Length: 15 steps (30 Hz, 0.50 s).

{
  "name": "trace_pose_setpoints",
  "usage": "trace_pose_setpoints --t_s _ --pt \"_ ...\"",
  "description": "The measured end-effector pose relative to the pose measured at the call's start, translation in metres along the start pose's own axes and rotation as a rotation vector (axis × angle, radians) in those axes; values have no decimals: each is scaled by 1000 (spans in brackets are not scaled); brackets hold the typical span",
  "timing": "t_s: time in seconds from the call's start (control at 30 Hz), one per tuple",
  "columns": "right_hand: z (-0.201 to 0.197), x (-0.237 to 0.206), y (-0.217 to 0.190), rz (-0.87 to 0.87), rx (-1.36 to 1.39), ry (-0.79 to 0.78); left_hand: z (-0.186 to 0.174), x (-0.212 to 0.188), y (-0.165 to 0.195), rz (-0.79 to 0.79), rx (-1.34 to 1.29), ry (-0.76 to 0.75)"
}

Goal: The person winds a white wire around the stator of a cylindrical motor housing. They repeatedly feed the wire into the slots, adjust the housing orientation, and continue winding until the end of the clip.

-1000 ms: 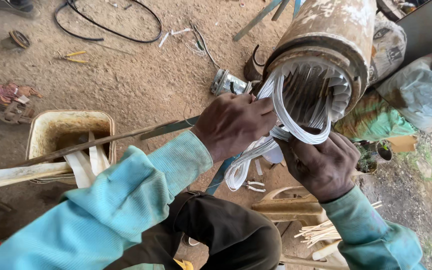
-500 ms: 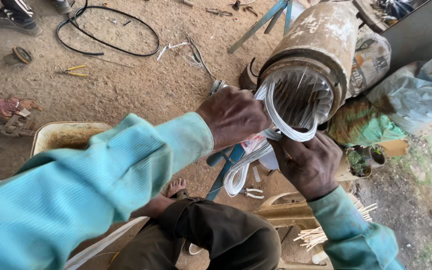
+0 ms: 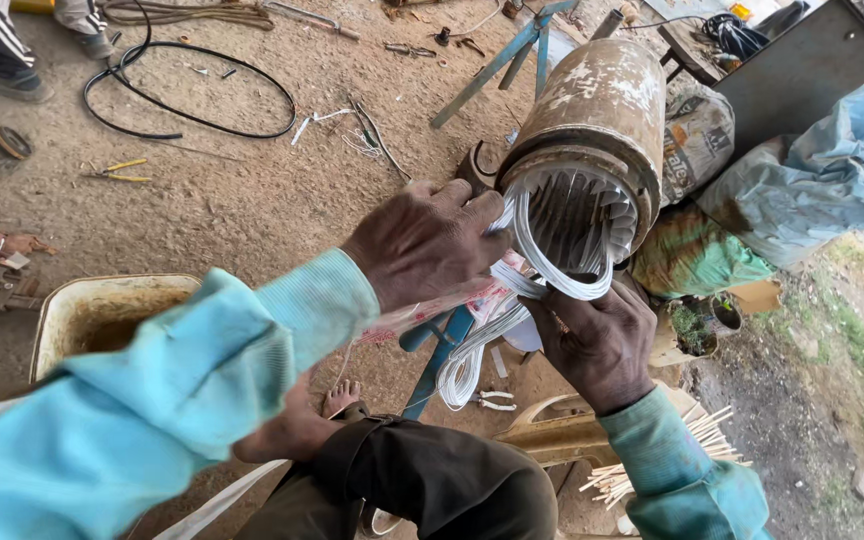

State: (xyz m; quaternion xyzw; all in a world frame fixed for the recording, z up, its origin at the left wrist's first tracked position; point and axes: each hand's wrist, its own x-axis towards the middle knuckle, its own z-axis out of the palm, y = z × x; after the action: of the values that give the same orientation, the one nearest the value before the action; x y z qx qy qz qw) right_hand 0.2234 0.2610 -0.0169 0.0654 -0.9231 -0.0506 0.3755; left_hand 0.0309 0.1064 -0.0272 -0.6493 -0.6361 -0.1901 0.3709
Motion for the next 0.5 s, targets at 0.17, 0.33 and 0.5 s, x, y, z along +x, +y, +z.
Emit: trace_pose_setpoints --t_s 0.17,0.33,0.5 --pt "7 -4 8 6 19 -8 10 10 -19 250 69 -81" --pt "9 -9 6 53 55 12 14 -4 -7 197 60 109" --pt "4 -9 1 80 14 -21 4 -9 12 22 6 97"
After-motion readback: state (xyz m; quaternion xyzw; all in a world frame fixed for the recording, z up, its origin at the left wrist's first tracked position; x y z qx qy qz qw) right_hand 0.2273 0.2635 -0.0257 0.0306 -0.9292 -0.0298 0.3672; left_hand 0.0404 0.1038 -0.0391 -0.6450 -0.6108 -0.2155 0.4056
